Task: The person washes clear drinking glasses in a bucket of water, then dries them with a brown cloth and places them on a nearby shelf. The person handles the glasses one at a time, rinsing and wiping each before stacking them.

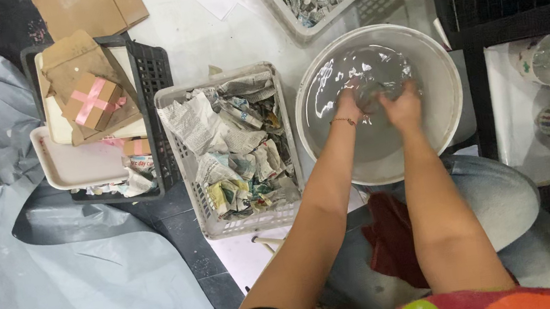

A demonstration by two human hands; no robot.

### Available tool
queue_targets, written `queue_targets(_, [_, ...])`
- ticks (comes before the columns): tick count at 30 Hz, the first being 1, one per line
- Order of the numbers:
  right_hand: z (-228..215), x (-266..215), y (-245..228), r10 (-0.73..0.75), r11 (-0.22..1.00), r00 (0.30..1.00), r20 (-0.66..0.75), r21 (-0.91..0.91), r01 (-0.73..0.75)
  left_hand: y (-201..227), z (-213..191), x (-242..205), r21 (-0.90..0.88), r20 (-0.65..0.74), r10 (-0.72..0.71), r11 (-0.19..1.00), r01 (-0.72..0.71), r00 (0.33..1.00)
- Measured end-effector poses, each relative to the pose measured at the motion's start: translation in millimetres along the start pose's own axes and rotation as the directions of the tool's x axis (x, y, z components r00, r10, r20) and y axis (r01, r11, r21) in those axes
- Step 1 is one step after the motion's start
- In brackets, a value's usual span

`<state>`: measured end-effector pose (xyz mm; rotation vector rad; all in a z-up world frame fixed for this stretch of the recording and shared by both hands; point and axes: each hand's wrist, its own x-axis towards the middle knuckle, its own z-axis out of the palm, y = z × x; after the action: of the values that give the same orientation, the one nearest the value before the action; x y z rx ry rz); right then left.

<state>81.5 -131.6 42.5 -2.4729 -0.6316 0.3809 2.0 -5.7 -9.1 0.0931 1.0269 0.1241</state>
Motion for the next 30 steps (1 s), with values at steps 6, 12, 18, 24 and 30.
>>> queue_targets(6, [21,8,11,0.231,0.973,0.832,0.505,-0.107,-0.205,-10,11,-34,0.769,0.038,0.497,0.54,-0.343,0.867])
queue_targets(12, [25,8,6,0.439,0.618,0.457,0.774,0.109,-0.778,-12,-2,-37,0.991,0.067,0.532,0.061,-0.117,0.844])
queue_targets(18, [22,5,-5,0.053,0.765,0.83,0.555,-0.557,0.323,-24,-14,-36,0.882,0.378,0.485,-0.446,-0.149,0.789])
queue_targets(24, [21,7,-8,-0.005,0.859,0.9,0.436,-0.458,0.228,-23,-11,-37,0.983,0.174,0.523,-0.141,-0.117,0.834])
queue_targets(30, [2,16,-16,-0.001,0.699,0.812,0.584,-0.58,0.418,-30,-17,-40,0.974,0.19,0.441,0.031,-0.226,0.877])
